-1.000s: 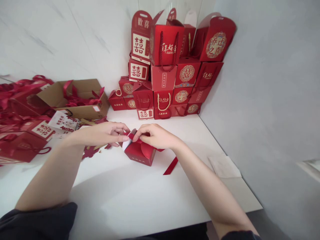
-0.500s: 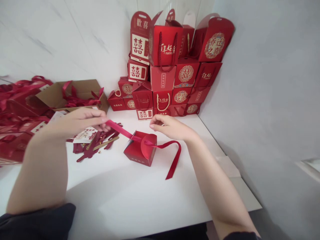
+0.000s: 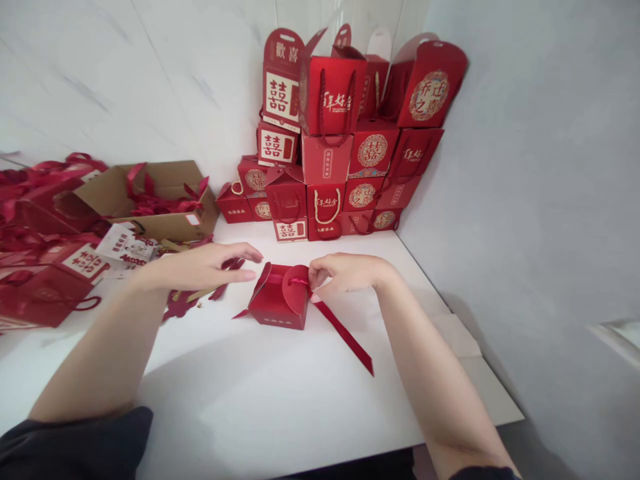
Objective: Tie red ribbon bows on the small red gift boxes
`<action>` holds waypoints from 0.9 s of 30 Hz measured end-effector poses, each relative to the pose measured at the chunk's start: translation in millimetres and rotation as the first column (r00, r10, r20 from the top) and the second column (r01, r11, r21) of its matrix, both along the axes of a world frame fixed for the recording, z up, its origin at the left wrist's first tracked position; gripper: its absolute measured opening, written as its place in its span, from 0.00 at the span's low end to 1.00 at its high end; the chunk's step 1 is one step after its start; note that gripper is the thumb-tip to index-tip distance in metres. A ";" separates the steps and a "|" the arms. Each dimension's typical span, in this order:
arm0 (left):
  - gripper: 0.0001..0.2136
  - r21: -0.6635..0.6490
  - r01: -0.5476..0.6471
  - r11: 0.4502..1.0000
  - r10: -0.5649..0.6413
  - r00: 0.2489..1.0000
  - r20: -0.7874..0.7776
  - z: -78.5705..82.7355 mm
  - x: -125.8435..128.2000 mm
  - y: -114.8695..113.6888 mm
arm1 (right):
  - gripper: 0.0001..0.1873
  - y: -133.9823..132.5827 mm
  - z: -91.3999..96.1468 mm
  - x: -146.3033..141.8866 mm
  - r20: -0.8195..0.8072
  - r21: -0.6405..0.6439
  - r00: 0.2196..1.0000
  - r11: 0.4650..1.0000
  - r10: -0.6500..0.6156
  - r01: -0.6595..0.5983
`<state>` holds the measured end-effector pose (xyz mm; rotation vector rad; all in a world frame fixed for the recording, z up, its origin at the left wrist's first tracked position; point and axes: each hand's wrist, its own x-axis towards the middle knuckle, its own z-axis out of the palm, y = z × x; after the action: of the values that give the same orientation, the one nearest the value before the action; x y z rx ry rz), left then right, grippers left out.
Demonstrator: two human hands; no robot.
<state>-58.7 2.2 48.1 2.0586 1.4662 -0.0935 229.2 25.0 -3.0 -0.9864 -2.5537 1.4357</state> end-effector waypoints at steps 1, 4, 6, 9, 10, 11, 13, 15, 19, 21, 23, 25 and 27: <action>0.32 -0.051 -0.004 0.999 0.004 1.000 0.004 -4.8 7.1 -0.5 | 0.16 1.0 -3.2 -2.3 -0.002 -0.012 1.000 1.000 -0.006 0.006; 0.37 -0.047 -0.061 0.997 0.061 0.998 0.004 -19.0 17.5 -1.5 | 0.16 3.3 -11.2 -9.9 0.066 0.061 0.995 0.996 -0.075 0.071; 0.37 0.050 -0.091 0.995 0.092 0.996 -0.017 -27.2 16.0 -1.0 | 0.14 3.8 -14.7 -15.7 0.108 0.135 0.988 0.986 -0.113 0.098; 0.27 0.123 -0.044 0.991 0.059 0.990 -0.125 -34.2 7.9 0.7 | 0.05 4.2 -18.0 -21.7 0.100 0.219 0.991 0.973 -0.093 0.069; 0.25 0.098 -0.012 0.995 0.027 0.988 -0.151 -34.5 5.6 1.5 | 0.03 4.5 -18.6 -22.3 0.086 0.239 0.993 0.969 -0.079 0.057; 0.25 0.050 0.021 0.998 -0.013 0.988 -0.156 -33.9 4.0 2.3 | 0.03 4.8 -18.8 -21.9 0.071 0.251 0.995 0.967 -0.069 0.050; 0.26 -0.086 0.080 0.993 -0.088 0.992 -0.092 -30.0 3.3 4.3 | 0.03 5.2 -17.7 -18.7 0.023 0.226 0.997 0.972 -0.070 0.063; 0.23 -0.216 0.122 0.969 -0.122 0.992 0.010 -23.9 4.5 6.3 | 0.05 4.9 -14.0 -13.2 -0.057 0.121 0.995 0.989 -0.080 0.087; 0.19 -0.316 0.197 0.928 -0.171 0.979 0.109 -9.9 2.4 9.4 | 0.14 2.4 0.0 -1.2 -0.218 -0.064 0.974 0.996 -0.070 0.057; 0.19 -0.314 0.223 0.923 -0.197 0.974 0.114 -3.6 -3.5 10.5 | 0.14 0.7 8.0 3.9 -0.240 -0.035 0.967 0.996 -0.083 0.077; 0.19 -0.315 0.238 0.919 -0.213 0.971 0.112 1.9 -11.5 11.7 | 0.13 -1.3 15.4 8.3 -0.218 0.022 0.972 0.996 -0.083 0.089; 0.19 -0.314 0.260 0.913 -0.235 0.965 0.118 5.8 -19.5 13.2 | 0.09 -4.0 21.3 11.5 -0.170 0.071 0.985 0.996 -0.042 0.055; 0.18 -0.315 0.267 0.911 -0.241 0.963 0.120 7.5 -26.4 15.5 | 0.05 -7.0 24.7 13.2 -0.110 0.144 0.994 0.989 -0.008 0.024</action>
<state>-85.2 17.7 55.7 1.9393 1.0456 -0.3353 242.4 18.0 21.7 -0.8802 -2.5232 1.2421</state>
